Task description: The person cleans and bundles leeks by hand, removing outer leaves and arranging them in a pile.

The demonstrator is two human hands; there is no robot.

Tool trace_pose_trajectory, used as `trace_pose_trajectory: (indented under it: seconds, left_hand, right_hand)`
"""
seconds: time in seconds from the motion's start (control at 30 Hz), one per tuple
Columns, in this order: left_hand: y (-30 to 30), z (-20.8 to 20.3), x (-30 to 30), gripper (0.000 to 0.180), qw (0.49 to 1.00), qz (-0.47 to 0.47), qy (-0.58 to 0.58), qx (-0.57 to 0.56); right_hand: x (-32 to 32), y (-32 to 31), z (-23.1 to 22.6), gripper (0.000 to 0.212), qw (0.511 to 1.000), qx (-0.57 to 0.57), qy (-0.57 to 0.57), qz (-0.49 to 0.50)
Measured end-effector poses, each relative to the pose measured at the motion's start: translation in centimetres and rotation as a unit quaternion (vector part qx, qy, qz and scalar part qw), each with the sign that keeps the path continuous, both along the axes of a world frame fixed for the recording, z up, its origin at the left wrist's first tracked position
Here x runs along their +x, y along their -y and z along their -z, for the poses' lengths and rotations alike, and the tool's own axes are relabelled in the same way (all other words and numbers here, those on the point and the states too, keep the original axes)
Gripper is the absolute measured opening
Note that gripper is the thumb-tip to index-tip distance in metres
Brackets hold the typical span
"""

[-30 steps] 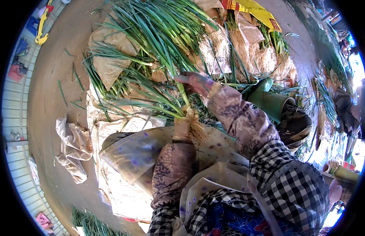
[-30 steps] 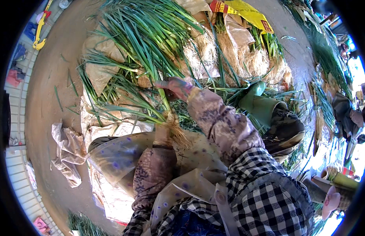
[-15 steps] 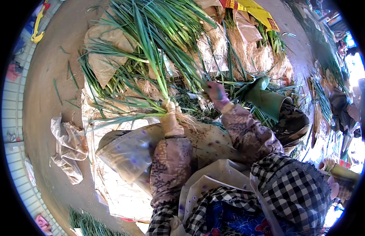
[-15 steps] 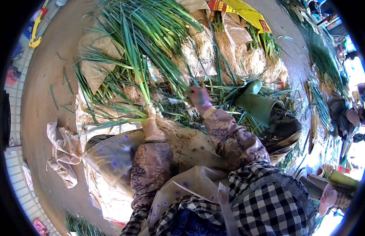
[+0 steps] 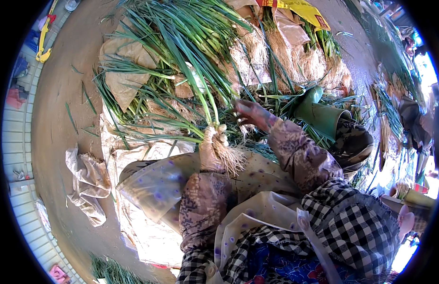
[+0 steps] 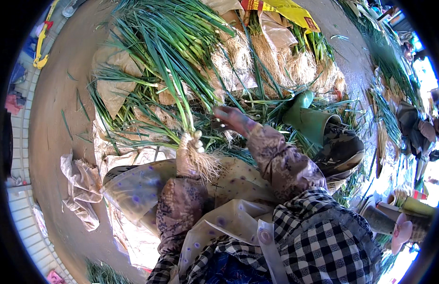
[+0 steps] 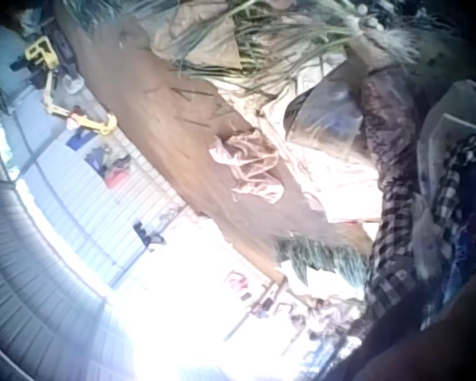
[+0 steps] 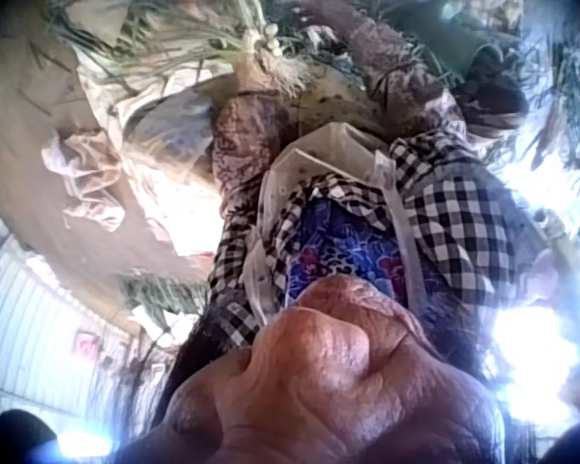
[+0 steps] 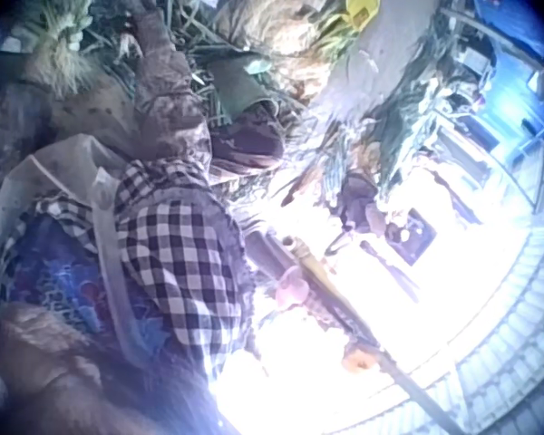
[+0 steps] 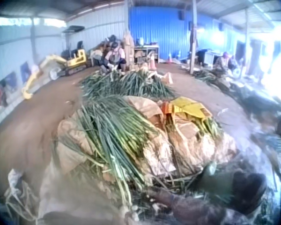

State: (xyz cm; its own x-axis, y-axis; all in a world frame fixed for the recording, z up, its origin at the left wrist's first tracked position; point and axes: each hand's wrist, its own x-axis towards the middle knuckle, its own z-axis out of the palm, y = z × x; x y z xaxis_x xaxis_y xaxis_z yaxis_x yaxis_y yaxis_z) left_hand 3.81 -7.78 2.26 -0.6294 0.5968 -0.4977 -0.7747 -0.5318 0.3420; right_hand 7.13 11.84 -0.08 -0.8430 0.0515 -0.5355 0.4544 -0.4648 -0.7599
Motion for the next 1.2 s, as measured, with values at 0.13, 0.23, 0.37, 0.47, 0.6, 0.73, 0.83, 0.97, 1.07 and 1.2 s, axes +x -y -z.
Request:
trace_pose_trajectory:
  seconds: [0.13, 0.23, 0.37, 0.47, 0.6, 0.73, 0.83, 0.97, 1.07, 1.2]
  left_hand:
    - [-2.0, -0.9, 1.3, 0.024, 0.991, 0.042, -0.074, -0.108]
    - [-2.0, 1.1, 1.1, 0.021, 0.98, 0.014, -0.094, -0.177]
    - [-1.4, 2.8, 1.1, 0.021, 0.991, -0.073, -0.046, -0.099]
    - [-0.8, 1.4, 1.1, 0.03, 0.998, -0.059, 0.0, 0.007]
    - [-0.1, 1.8, 0.1, 0.033, 0.988, 0.024, 0.017, 0.154]
    - [-1.1, 3.7, -0.8, 0.026, 0.978, 0.082, 0.005, 0.19]
    - [-0.5, 5.3, -1.0, 0.026, 0.96, 0.129, -0.008, 0.25]
    - [-1.2, 4.3, -0.1, 0.027, 0.983, 0.124, -0.005, 0.138]
    - [-1.5, 3.2, 0.8, 0.026, 0.987, 0.105, -0.078, -0.089]
    - [-0.4, 8.6, 1.7, 0.032, 0.988, 0.049, -0.1, -0.111]
  right_hand:
    - [-5.5, 1.7, -3.1, 0.053, 0.992, -0.016, -0.107, -0.072]
    - [-6.9, 4.3, -2.1, 0.021, 0.949, 0.275, -0.144, -0.048]
    - [-5.2, 5.7, -4.2, 0.016, 0.928, -0.215, -0.014, 0.303]
    - [-2.5, 1.8, 0.3, 0.034, 0.981, 0.056, -0.07, 0.171]
    - [2.2, -6.4, 5.0, 0.034, 0.889, -0.135, -0.048, 0.434]
    - [15.8, -14.1, 8.9, 0.025, 0.637, 0.746, 0.195, 0.008]
    - [13.9, -9.7, 6.5, 0.026, 0.505, 0.819, 0.256, 0.088]
    - [5.2, -4.9, 1.1, 0.029, 0.972, 0.211, -0.007, 0.107]
    - [1.7, 1.8, -2.1, 0.031, 0.928, 0.241, -0.282, -0.032]
    - [0.1, 7.1, -4.5, 0.012, 0.945, 0.308, -0.073, -0.081]
